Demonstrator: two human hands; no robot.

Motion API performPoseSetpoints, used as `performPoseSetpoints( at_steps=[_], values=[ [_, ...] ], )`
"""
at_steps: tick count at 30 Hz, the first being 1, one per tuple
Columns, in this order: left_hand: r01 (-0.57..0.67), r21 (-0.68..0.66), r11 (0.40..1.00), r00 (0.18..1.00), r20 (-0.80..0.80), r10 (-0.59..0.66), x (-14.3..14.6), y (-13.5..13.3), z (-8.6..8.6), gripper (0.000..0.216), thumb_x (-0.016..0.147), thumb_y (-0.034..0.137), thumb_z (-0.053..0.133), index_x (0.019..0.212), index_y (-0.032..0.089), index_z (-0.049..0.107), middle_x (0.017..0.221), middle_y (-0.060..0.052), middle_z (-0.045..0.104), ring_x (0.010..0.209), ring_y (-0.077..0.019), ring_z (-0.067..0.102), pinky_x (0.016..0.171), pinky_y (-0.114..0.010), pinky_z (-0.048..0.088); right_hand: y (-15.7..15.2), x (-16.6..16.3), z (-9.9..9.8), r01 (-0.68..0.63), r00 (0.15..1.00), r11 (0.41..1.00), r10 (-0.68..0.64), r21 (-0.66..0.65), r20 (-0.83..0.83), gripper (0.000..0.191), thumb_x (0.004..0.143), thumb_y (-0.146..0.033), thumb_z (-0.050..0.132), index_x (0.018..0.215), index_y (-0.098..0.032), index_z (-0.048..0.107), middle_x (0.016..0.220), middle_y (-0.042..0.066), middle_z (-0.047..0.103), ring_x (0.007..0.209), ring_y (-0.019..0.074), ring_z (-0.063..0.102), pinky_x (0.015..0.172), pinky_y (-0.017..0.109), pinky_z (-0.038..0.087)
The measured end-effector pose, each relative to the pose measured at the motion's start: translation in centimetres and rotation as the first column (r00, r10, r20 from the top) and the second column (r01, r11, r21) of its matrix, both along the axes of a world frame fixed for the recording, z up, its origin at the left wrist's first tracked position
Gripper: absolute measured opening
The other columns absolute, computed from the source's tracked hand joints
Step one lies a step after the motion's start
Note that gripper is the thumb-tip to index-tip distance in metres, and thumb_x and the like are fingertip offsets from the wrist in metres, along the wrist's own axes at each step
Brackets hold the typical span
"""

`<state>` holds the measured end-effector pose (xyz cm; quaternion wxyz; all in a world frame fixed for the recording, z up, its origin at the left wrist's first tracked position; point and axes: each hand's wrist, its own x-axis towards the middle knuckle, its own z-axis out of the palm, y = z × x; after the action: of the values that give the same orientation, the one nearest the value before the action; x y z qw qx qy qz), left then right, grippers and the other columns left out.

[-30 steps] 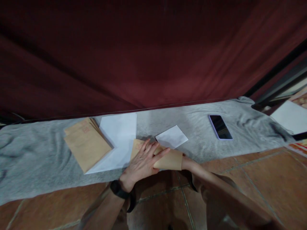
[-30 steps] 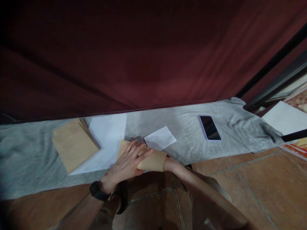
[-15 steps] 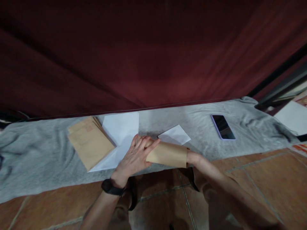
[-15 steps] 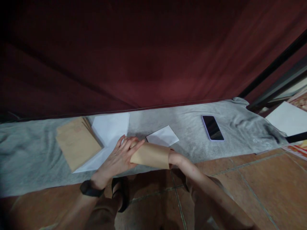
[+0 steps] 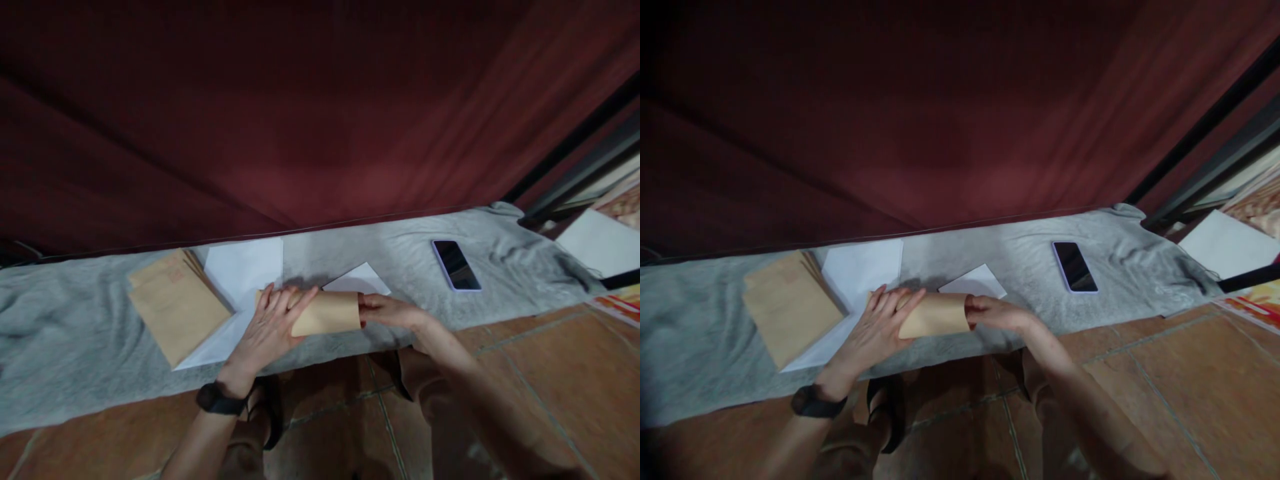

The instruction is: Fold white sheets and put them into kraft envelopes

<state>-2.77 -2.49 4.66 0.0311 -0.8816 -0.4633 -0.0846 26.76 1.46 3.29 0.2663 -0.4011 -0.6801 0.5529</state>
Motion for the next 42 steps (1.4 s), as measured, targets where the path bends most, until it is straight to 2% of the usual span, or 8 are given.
performPoseSetpoints(
  at_steps=[4,9,15,20,26,32,38,42],
  values=[
    [-0.060,0.018,0.998,0.998,0.006,0.060,-1.0,0.5,0.0,0.099,0.079,0.039,0.072,0.161,0.022,0.020,0.132,-0.017,0.055,0.128,-0.0351,0.051,0.118,-0.056,0.027,1.8,2.2,-0.4,-0.012,0.989,0.965,-0.027,-0.262,-0.147,0.034,0.089,-0.046,0.063,0.105,-0.017,0.070,0.092,0.005,0.074,0.078,0.0165,0.069,0.073,0.030,0.058],
    [-0.112,0.027,0.993,0.993,0.026,0.112,-1.6,0.8,-0.3,0.097,0.080,0.042,0.070,0.160,0.021,0.019,0.131,-0.016,0.057,0.126,-0.0355,0.053,0.115,-0.055,0.031,3.8,3.9,-2.4,0.516,0.823,0.842,-0.538,0.158,0.181,0.027,0.088,-0.042,0.061,0.104,-0.021,0.065,0.085,0.003,0.068,0.073,0.0176,0.064,0.068,0.031,0.054],
    [-0.138,-0.019,0.990,0.990,0.034,0.139,-1.9,1.1,-1.0,0.099,0.079,0.045,0.071,0.160,0.023,0.019,0.132,-0.016,0.059,0.126,-0.0354,0.055,0.115,-0.055,0.032,2.6,2.7,-4.6,0.384,0.611,0.751,-0.643,0.537,0.462,0.037,0.077,-0.037,0.079,0.106,-0.023,0.062,0.101,0.008,0.065,0.099,0.0272,0.063,0.086,0.040,0.052],
    [-0.168,-0.065,0.984,0.985,0.035,0.170,-2.2,1.3,-1.3,0.104,0.078,0.046,0.073,0.161,0.025,0.014,0.136,-0.015,0.056,0.127,-0.0349,0.054,0.115,-0.056,0.032,2.6,2.0,-4.4,0.359,0.552,0.773,-0.628,0.522,0.549,0.038,0.074,-0.034,0.082,0.103,-0.021,0.061,0.100,0.011,0.065,0.099,0.0302,0.063,0.087,0.041,0.050],
    [-0.180,-0.115,0.977,0.982,0.029,0.185,-2.3,1.3,-1.1,0.111,0.075,0.046,0.076,0.162,0.026,0.009,0.136,-0.014,0.054,0.129,-0.0356,0.052,0.114,-0.056,0.033,3.7,2.8,-3.8,0.379,0.624,0.827,-0.559,0.414,0.546,0.021,0.074,-0.033,0.077,0.085,-0.022,0.063,0.084,0.005,0.064,0.087,0.0247,0.064,0.080,0.036,0.049],
    [-0.202,-0.163,0.966,0.976,0.043,0.212,-2.5,1.3,-0.9,0.112,0.075,0.045,0.076,0.162,0.028,0.007,0.136,-0.013,0.053,0.129,-0.0355,0.050,0.112,-0.054,0.034,4.8,4.2,-3.4,0.477,0.805,0.868,-0.495,0.140,0.326,0.016,0.075,-0.029,0.065,0.066,-0.024,0.053,0.062,-0.002,0.056,0.062,0.0181,0.057,0.058,0.030,0.045],
    [-0.242,-0.215,0.946,0.964,0.054,0.259,-2.7,1.4,-1.2,0.113,0.074,0.049,0.076,0.162,0.029,0.007,0.138,-0.012,0.053,0.127,-0.0356,0.050,0.111,-0.052,0.034,5.9,5.5,-2.3,0.670,0.737,0.741,-0.658,0.042,-0.154,0.027,0.073,-0.048,0.067,0.082,-0.025,0.054,0.070,-0.003,0.060,0.064,0.0174,0.057,0.059,0.029,0.047],
    [-0.268,-0.256,0.929,0.954,0.067,0.293,-2.7,1.6,-1.3,0.114,0.075,0.049,0.076,0.162,0.029,0.005,0.137,-0.011,0.053,0.128,-0.0344,0.049,0.112,-0.051,0.032,5.7,4.6,-1.7,0.663,0.678,0.745,-0.639,-0.075,-0.364,0.033,0.069,-0.049,0.073,0.086,-0.025,0.057,0.079,-0.003,0.065,0.071,0.0161,0.059,0.068,0.028,0.048]
  ],
)
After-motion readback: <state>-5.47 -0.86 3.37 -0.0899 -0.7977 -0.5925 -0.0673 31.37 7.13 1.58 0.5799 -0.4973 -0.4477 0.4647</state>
